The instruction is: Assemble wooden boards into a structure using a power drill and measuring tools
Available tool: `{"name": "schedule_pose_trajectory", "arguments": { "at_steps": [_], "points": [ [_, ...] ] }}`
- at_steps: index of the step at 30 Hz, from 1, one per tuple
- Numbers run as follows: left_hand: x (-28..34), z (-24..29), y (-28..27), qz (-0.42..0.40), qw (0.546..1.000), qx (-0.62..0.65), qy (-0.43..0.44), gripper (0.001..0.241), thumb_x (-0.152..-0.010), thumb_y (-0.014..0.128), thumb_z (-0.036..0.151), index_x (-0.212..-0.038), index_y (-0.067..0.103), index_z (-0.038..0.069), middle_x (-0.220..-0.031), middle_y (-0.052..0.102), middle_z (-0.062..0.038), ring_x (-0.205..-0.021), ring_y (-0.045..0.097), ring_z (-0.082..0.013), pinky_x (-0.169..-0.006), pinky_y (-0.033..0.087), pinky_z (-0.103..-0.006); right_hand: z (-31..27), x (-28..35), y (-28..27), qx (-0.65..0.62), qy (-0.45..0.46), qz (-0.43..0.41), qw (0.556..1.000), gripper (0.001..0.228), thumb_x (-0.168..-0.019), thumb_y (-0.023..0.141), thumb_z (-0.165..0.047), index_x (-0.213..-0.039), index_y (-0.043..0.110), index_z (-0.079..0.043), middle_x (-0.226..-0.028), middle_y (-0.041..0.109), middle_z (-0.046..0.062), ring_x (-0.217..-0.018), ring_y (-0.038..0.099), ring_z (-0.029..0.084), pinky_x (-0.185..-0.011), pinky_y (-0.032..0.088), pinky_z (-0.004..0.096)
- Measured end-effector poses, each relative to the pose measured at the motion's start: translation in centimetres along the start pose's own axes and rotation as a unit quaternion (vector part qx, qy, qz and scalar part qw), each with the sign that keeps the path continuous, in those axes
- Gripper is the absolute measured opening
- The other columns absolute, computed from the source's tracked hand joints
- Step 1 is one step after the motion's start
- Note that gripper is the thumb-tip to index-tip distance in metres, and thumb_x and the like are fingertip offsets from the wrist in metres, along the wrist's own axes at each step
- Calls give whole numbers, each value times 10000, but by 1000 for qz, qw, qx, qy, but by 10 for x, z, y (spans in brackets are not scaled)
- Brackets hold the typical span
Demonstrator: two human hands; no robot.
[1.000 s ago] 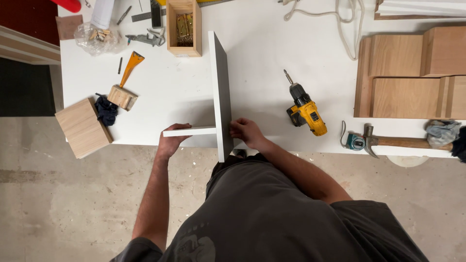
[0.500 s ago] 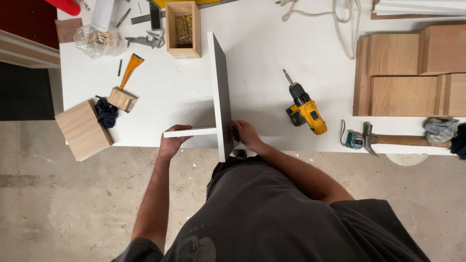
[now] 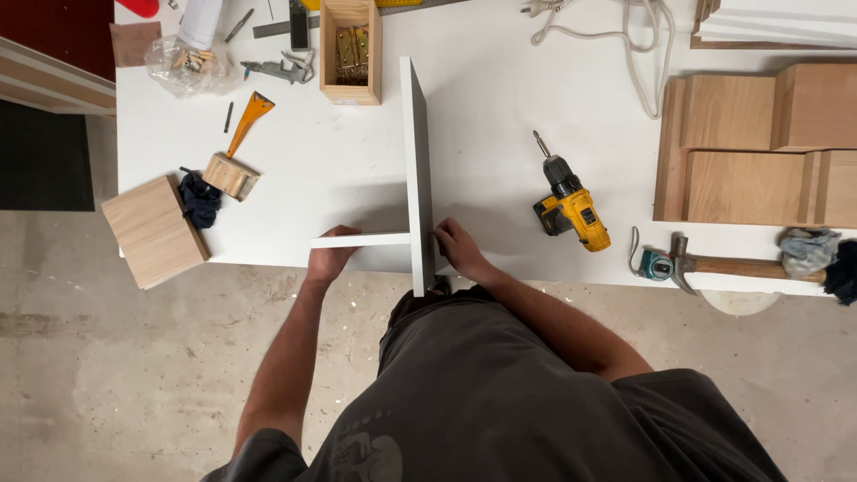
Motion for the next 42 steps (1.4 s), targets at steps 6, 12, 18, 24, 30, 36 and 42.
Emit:
{"name": "schedule_pose_trajectory", "arguments": {
  "at_steps": [6,12,18,24,30,36,42],
  "points": [
    [-7,-16,6,-5,1000,-8,-5,263,-901,781,209,-1156,770,147,-1097,771,-131,-1072,710,-355,-922,564,-461,-4,2,5,-23,44,0,999,500,-1065,471,-505,-770,625,-132,-558,590,29,-528,578,128,-568,491,268],
    [-11,-19,6,-8,1000,-17,-2,249,-912,765,182,-1157,766,137,-1092,771,-133,-1060,715,-355,-917,562,-470,16,-16,5,37,-26,9,999,439,-1098,447,-423,-911,592,-53,-674,635,173,-681,648,256,-662,514,400],
    [-6,-17,7,-1,1000,1,9,266,-900,778,159,-1164,766,127,-1107,767,-149,-1074,707,-379,-929,562,-478,-2,-1,1,24,-3,-5,1000,642,-1109,365,-570,-892,621,-23,-746,649,244,-753,632,296,-736,492,452],
    [-7,-16,6,5,1000,0,16,276,-898,786,165,-1171,759,134,-1111,768,-131,-1073,712,-358,-941,563,-472,19,-17,3,69,-22,-8,997,436,-1118,399,-431,-924,604,-98,-657,680,109,-662,667,220,-689,522,385],
    [-2,-10,4,9,1000,9,24,275,-890,796,165,-1161,760,134,-1100,769,-135,-1061,714,-371,-927,568,-484,-10,-1,-3,63,-63,-30,996,429,-1129,390,-319,-1042,614,36,-866,620,312,-806,687,414,-760,528,502],
    [-6,-21,8,18,1000,2,21,277,-884,812,207,-1150,756,153,-1103,767,-119,-1072,710,-355,-926,569,-477,-6,-2,3,127,-54,-16,990,445,-1129,394,-363,-969,607,-6,-799,681,274,-777,685,371,-727,515,476],
    [-8,-3,0,-12,1000,-22,14,288,-884,807,219,-1156,753,142,-1075,770,-119,-1036,725,-342,-898,580,-453,-23,30,-17,-106,57,31,992,736,-1046,364,-660,-987,720,-19,-702,672,129,-612,675,197,-630,562,332]
  ]
}}
Point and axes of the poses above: each hand's wrist, its own x-axis away from the middle knuckle, its own y-axis out of the palm, z = x × y, the point moved 6 cm from there along -x, towards the middle knuckle
